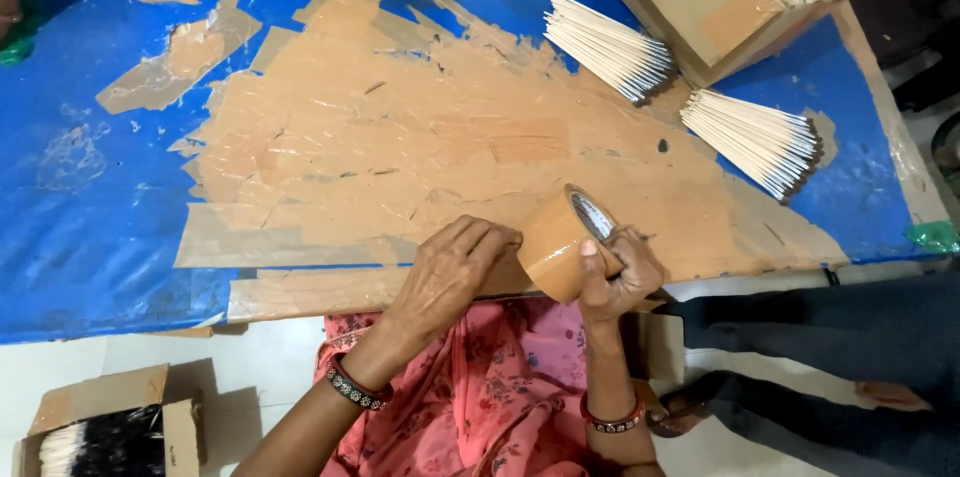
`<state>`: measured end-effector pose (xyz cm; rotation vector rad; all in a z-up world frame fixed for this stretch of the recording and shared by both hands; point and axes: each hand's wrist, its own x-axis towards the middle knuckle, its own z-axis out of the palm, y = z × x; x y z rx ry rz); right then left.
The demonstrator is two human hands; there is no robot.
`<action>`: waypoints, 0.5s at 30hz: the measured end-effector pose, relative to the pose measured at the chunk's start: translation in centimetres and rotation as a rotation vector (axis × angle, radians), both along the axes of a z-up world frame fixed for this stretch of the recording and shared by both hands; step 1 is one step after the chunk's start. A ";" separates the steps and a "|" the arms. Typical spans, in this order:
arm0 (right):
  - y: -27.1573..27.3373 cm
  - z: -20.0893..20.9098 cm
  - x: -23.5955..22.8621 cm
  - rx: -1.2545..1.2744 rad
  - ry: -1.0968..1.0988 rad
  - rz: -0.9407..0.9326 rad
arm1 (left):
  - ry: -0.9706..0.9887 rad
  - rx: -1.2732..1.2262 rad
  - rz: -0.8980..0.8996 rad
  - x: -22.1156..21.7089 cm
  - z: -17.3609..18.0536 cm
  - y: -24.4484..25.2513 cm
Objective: Bundling and taping groups of thin wooden sticks at a shared workstation.
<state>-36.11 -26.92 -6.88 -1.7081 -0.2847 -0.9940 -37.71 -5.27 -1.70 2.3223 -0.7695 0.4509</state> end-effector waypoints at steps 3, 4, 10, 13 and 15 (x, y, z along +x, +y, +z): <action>0.2 0.6 0.0 -0.002 -0.015 0.017 | 0.021 -0.005 -0.015 0.2 0.9 0.2; 0.3 0.9 0.0 -0.012 -0.036 0.025 | 0.032 -0.006 -0.028 0.3 1.3 0.3; -0.2 -0.1 0.1 0.059 0.016 0.031 | 0.048 -0.091 -0.082 0.5 1.8 0.6; -0.1 0.1 0.3 0.015 -0.022 0.025 | -0.029 0.065 -0.090 0.4 2.1 0.8; -0.1 0.4 0.2 0.025 -0.024 0.036 | -0.037 0.111 -0.081 0.5 2.0 0.5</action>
